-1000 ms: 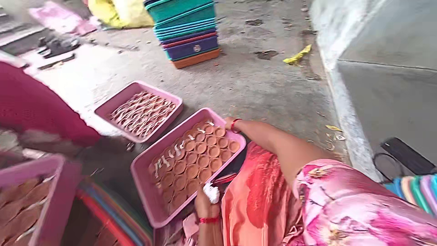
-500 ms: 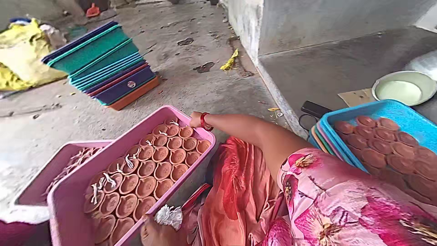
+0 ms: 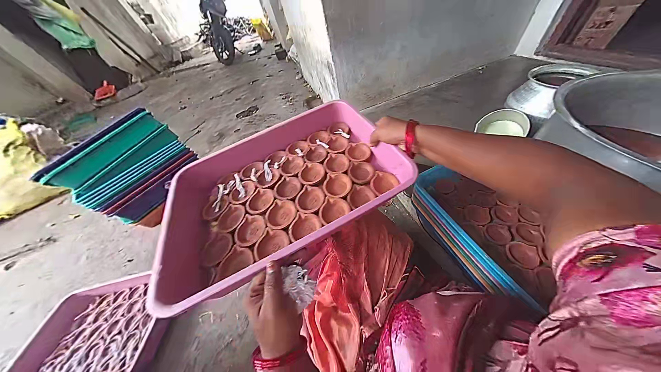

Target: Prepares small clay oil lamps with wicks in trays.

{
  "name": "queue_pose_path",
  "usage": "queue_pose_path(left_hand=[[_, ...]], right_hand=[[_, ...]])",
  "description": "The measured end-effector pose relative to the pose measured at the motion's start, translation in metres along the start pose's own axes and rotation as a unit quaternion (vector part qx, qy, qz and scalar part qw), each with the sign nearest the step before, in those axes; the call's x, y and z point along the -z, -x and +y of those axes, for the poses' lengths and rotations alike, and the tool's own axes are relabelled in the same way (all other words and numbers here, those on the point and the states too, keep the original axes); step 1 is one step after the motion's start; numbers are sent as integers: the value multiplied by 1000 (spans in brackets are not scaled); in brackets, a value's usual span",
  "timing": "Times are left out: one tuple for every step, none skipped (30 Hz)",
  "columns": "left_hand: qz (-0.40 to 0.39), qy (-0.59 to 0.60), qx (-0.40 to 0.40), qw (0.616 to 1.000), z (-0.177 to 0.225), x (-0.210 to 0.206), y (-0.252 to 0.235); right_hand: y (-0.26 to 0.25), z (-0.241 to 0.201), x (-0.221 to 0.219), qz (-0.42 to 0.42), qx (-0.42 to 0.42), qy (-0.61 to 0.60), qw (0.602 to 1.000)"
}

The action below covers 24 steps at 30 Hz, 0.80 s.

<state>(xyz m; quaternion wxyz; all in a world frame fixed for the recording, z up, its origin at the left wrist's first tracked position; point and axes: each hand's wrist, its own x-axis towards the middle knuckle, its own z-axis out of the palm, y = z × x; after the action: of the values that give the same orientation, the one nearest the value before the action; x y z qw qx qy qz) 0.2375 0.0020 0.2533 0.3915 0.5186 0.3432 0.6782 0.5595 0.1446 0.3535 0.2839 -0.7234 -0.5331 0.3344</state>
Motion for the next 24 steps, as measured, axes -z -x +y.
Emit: queue_pose_path(left_hand=[[-48, 23, 1, 999, -4, -7, 0], [-96, 45, 2, 994, -10, -14, -1], [-142, 65, 6, 988, -16, -21, -2], [-182, 80, 17, 980, -22, -28, -2], [-219, 89, 31, 971, -27, -35, -1], [-254, 98, 48, 961, -33, -41, -1], [-281, 108, 67, 951, -40, -48, 0], [-305, 115, 84, 942, -45, -56, 2], [-327, 119, 99, 932, -49, -64, 4], [-345, 122, 114, 924, -53, -72, 6], [-365, 121, 126, 915, -56, -80, 7], [-385, 116, 136, 905, -57, -88, 9], [-400, 109, 146, 898, -58, -96, 10], [-417, 103, 156, 890, -59, -104, 12], [-433, 103, 170, 879, -59, -111, 16], [-443, 102, 178, 873, -59, -118, 20], [-458, 105, 181, 864, -61, -124, 24], [-473, 112, 179, 855, -63, -130, 28], [-484, 117, 178, 849, -65, -136, 32], [-497, 119, 179, 841, -68, -140, 36], [-515, 119, 176, 830, -71, -143, 39], [-536, 123, 174, 817, -75, -146, 41], [-556, 128, 171, 803, -78, -148, 42], [-570, 131, 170, 793, -80, -150, 44]], right_hand=[[10, 15, 16, 19, -20, -18, 999], [20, 30, 30, 39, -39, -36, 998], [30, 45, 44, 58, -57, -50, 995], [42, 59, 56, 76, -72, -61, 993], [54, 73, 66, 91, -88, -73, 989], [65, 87, 75, 109, -101, -84, 985], [76, 101, 83, 126, -114, -92, 981], [87, 116, 89, 143, -125, -96, 977], [98, 130, 96, 159, -138, -98, 973], [108, 144, 103, 173, -151, -99, 968], [118, 159, 108, 186, -161, -97, 964], [127, 173, 112, 198, -169, -98, 961], [135, 184, 116, 206, -175, -102, 957], [144, 194, 119, 215, -179, -107, 954], [152, 202, 120, 225, -186, -112, 950], [159, 208, 122, 232, -195, -114, 946], [165, 215, 124, 235, -206, -117, 943], [169, 222, 127, 237, -213, -120, 940], [173, 231, 131, 241, -215, -122, 938], [176, 241, 133, 247, -215, -123, 937], [180, 246, 135, 250, -218, -121, 936], [183, 251, 136, 253, -223, -122, 933], [186, 256, 138, 255, -227, -120, 932], [189, 262, 138, 256, -229, -118, 932]])
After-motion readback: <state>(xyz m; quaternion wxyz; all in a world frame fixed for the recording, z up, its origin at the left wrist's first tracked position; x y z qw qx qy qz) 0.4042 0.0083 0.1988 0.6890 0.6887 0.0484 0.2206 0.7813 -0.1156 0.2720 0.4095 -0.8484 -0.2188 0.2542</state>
